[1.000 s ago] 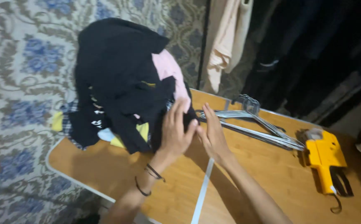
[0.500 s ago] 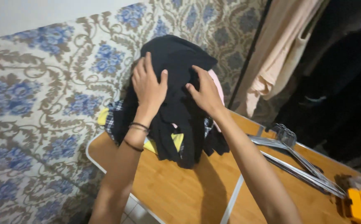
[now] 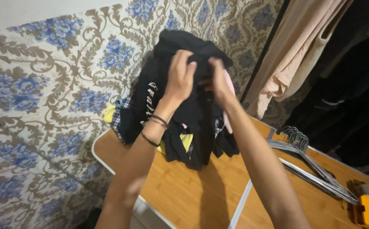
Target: The person picks up a black long-sleeved shirt, lays it flat on a table, and uses a handheld yellow tagging gun to apply a tag to the collar area. They then place the shirt on a hanger and hang it on a clothing rack. The person repeats this process with a blue long-sleeved shirt.
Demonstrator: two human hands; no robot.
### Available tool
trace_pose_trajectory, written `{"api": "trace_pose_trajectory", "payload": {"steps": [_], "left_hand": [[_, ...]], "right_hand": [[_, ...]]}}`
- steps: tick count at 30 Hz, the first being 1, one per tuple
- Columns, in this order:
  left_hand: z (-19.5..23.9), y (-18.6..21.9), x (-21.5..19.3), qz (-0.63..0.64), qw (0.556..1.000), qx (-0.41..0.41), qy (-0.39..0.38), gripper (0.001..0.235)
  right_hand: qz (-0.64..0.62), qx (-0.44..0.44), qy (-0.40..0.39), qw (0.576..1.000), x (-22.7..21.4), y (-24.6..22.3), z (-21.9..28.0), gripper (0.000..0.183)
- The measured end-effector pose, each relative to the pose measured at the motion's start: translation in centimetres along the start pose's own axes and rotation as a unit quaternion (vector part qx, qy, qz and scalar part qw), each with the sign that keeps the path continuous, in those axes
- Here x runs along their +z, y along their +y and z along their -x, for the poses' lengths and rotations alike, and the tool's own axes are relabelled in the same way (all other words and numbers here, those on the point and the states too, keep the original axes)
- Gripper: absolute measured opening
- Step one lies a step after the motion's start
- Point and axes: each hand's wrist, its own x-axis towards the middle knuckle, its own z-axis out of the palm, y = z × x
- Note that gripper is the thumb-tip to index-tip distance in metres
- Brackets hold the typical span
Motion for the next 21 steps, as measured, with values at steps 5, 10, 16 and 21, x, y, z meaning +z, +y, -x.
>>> {"api": "trace_pose_trajectory", "payload": {"steps": [5, 10, 16, 21], "left_hand": [[0.2, 5.0, 0.4, 0.088, 0.988, 0.041, -0.121, 0.021], [0.8, 8.0, -1.1, 0.070, 0.983, 0.036, -0.166, 0.033], [2.7, 9.1, -1.3, -0.158, 0.977, 0.128, 0.062, 0.070], [6.3, 9.9, 2.7, 0.095, 0.991, -0.015, -0.089, 0.070]], "right_hand": [[-0.269, 0.009, -0.163, 0.949, -1.8, -2.6, 0.7, 0.041], [-0.307, -0.038, -0.122, 0.943, -4.8, -4.1, 2.3, 0.027], [-0.428, -0.128, -0.167, 0.879, -10.1, -7.9, 9.9, 0.031], [-0.423, -0.139, -0.190, 0.875, -14.3, -8.7, 17.6, 0.053]]}}
